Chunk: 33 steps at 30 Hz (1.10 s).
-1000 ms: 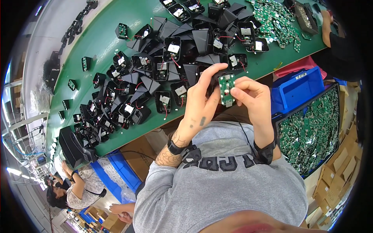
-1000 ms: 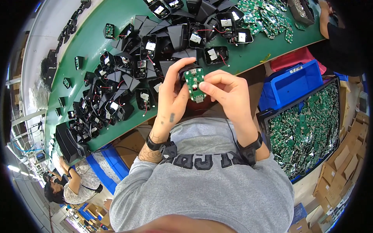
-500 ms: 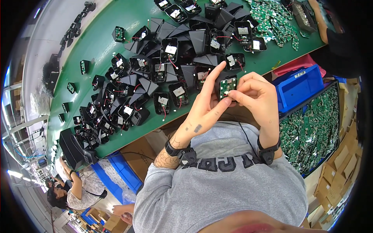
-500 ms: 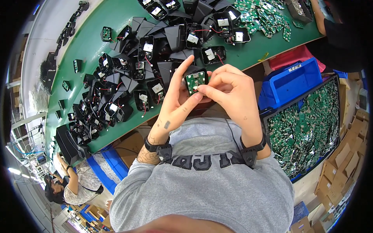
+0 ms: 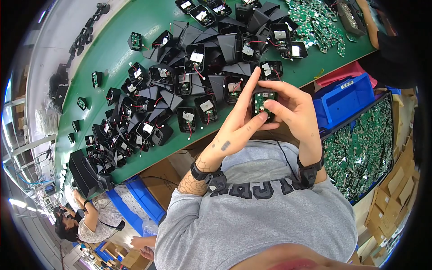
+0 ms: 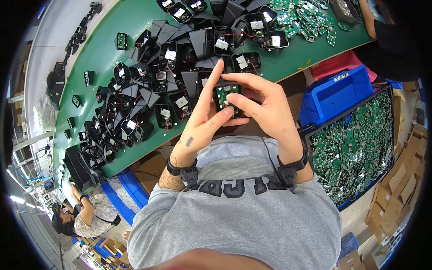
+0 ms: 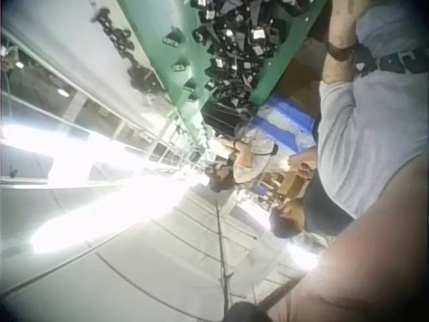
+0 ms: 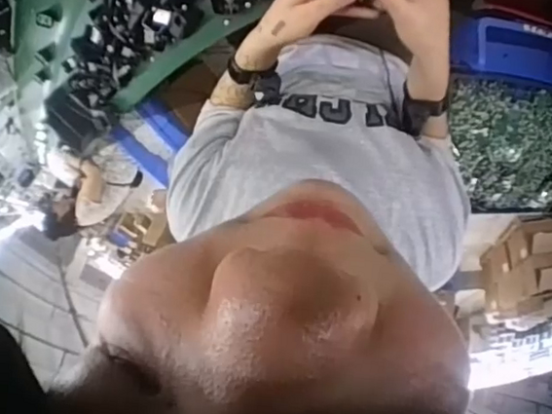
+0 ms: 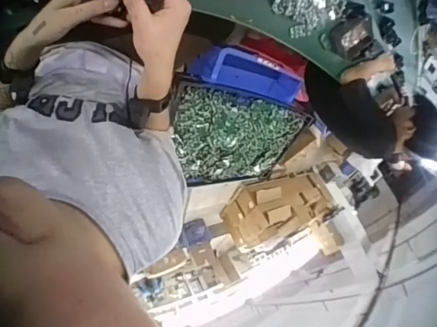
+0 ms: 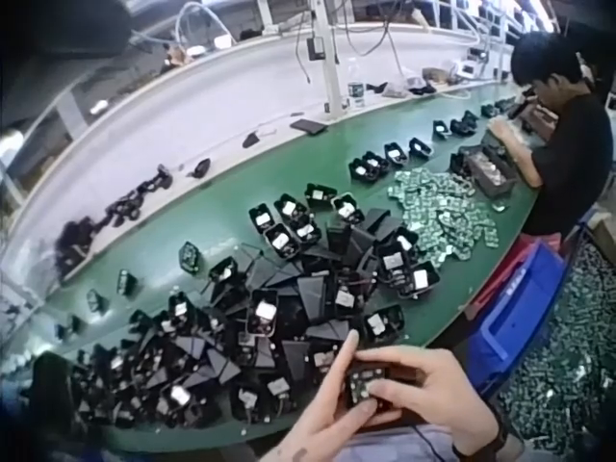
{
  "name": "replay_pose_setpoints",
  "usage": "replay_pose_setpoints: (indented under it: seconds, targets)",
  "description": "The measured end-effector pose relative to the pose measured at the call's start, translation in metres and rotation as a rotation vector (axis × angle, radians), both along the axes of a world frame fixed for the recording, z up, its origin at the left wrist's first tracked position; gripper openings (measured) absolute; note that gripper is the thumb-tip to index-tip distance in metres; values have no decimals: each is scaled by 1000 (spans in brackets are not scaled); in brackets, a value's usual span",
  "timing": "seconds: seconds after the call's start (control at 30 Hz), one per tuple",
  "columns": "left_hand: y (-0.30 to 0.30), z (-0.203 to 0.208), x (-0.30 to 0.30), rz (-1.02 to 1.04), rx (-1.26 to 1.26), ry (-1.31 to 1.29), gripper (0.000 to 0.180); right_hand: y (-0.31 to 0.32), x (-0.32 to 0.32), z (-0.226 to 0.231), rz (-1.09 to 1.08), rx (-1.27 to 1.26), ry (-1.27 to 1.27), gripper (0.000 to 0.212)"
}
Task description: The person picks up a black plastic housing and a circuit board, fits the board into the housing, and presses them together by hand. The person then sets the assembled unit back onto the table and repeats the process.
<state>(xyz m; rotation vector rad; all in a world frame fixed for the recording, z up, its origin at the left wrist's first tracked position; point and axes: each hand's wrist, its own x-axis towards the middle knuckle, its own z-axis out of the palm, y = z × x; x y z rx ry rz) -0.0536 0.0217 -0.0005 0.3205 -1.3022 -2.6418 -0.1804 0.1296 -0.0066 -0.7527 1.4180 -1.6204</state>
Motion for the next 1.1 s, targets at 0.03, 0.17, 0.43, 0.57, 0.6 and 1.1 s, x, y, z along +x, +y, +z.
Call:
replay_pose_setpoints:
  seconds: [0.03,0.17,0.43,0.57,0.6,1.1]
  targets:
    - [1,-2,0,2,-1,-1,72,-1,2,0,-23,15,37,39]
    - [6,-8,-4,79,-190,-50,68,-3,3,-5,-50,-10,34,40]
    - [5,-12,-7,318,-533,54,47,-9,12,-2,-165,-70,312,35]
    - [-3,-7,-8,275,-555,-20,46,-13,0,1,-152,-115,461,39]
    - [-10,0,-7,233,-584,-67,46,-15,-8,-1,-144,-154,473,38]
    - [-348,-43,-28,499,-1808,-957,52,-47,-165,-45,-786,532,958,34]
